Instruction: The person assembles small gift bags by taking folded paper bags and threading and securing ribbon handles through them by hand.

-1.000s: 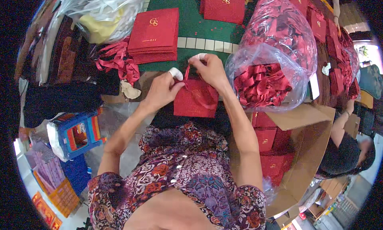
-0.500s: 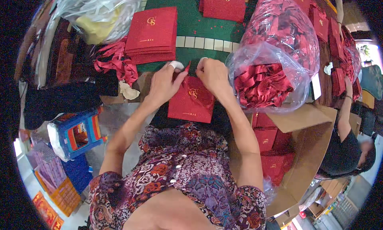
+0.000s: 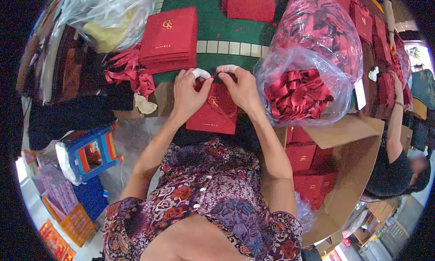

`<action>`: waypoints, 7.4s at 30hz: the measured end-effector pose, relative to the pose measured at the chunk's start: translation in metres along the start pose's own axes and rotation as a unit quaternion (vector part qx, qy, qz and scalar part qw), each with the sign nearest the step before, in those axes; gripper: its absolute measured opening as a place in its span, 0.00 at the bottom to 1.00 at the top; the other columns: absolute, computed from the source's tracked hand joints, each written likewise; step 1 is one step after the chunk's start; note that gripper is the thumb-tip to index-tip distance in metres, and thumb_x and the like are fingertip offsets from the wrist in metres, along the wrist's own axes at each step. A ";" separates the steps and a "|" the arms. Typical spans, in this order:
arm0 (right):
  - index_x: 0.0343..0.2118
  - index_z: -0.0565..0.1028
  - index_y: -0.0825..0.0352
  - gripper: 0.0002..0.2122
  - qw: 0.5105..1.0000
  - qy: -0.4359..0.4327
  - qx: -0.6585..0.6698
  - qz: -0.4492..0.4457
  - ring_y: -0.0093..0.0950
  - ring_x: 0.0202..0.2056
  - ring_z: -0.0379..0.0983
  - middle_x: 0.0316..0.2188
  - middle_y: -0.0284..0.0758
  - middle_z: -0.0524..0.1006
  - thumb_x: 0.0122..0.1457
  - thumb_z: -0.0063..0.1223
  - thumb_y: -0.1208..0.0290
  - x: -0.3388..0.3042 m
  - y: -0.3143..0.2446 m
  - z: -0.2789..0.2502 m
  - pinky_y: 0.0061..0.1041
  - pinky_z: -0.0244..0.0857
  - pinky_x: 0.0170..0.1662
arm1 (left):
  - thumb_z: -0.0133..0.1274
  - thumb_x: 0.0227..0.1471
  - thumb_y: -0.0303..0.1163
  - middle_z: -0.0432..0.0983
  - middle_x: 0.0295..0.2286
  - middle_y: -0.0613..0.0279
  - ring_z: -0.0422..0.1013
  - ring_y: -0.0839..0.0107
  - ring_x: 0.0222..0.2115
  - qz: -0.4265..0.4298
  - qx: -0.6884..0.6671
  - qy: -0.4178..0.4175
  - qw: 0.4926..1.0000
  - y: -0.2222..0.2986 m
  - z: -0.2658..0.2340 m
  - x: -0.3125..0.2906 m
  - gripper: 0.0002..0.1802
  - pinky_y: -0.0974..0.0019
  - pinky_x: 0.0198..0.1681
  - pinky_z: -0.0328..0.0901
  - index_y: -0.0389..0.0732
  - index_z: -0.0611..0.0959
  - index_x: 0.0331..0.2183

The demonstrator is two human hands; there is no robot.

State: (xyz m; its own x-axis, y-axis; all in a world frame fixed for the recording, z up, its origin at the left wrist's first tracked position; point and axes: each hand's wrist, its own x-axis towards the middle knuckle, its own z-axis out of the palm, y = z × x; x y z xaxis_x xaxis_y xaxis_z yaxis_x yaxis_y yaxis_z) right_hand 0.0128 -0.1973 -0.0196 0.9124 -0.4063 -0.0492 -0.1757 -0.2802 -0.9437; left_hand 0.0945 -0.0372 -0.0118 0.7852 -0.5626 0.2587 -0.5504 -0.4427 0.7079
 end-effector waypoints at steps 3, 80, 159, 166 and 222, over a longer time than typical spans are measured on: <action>0.41 0.80 0.71 0.08 1.000 -0.008 -0.012 -0.002 0.17 0.34 0.74 0.33 0.33 0.82 0.62 0.54 0.74 -0.001 -0.009 0.002 0.21 0.69 0.39 | 0.63 0.47 0.32 0.75 0.24 0.59 0.68 0.57 0.29 0.020 0.019 0.008 1.000 0.001 -0.003 -0.001 0.05 0.57 0.35 0.61 0.44 0.83 0.27; 0.41 0.78 0.65 0.08 0.915 0.197 -0.351 0.038 0.42 0.30 0.76 0.31 0.43 0.76 0.59 0.56 0.74 -0.099 0.014 -0.056 0.38 0.68 0.33 | 0.72 0.32 0.34 0.63 0.52 0.50 0.61 0.49 0.52 0.085 0.085 -0.166 0.979 0.019 -0.002 -0.092 0.50 0.48 0.54 0.57 0.44 0.70 0.60; 0.34 0.78 0.66 0.07 0.962 0.127 -0.230 -0.080 0.37 0.26 0.76 0.28 0.40 0.78 0.52 0.64 0.76 -0.055 -0.029 0.021 0.32 0.69 0.30 | 0.60 0.47 0.25 0.79 0.28 0.57 0.71 0.55 0.34 0.009 -0.046 -0.105 0.993 -0.001 -0.012 -0.017 0.11 0.54 0.40 0.61 0.40 0.80 0.36; 0.35 0.79 0.65 0.06 0.948 0.082 -0.287 -0.109 0.35 0.31 0.76 0.31 0.39 0.78 0.54 0.62 0.76 -0.051 -0.028 0.017 0.31 0.69 0.31 | 0.64 0.44 0.29 0.79 0.25 0.59 0.70 0.55 0.34 0.010 -0.017 -0.122 0.992 0.003 -0.015 -0.015 0.12 0.54 0.40 0.60 0.42 0.81 0.34; 0.40 0.78 0.66 0.09 0.960 -0.081 -0.246 -0.104 0.46 0.36 0.77 0.35 0.44 0.78 0.56 0.59 0.73 -0.034 -0.077 0.018 0.37 0.70 0.39 | 0.57 0.50 0.24 0.74 0.44 0.47 0.73 0.50 0.42 0.004 -0.148 -0.110 0.983 -0.001 -0.045 -0.036 0.26 0.57 0.45 0.68 0.39 0.75 0.53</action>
State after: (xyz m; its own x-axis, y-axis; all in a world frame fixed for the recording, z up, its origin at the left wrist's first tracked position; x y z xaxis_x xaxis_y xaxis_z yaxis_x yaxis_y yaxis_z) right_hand 0.0021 -0.1461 0.0484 0.9853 -0.1674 0.0356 -0.1004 -0.7339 -0.6718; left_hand 0.0794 0.0147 0.0082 0.6826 -0.7175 0.1390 -0.4243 -0.2342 0.8747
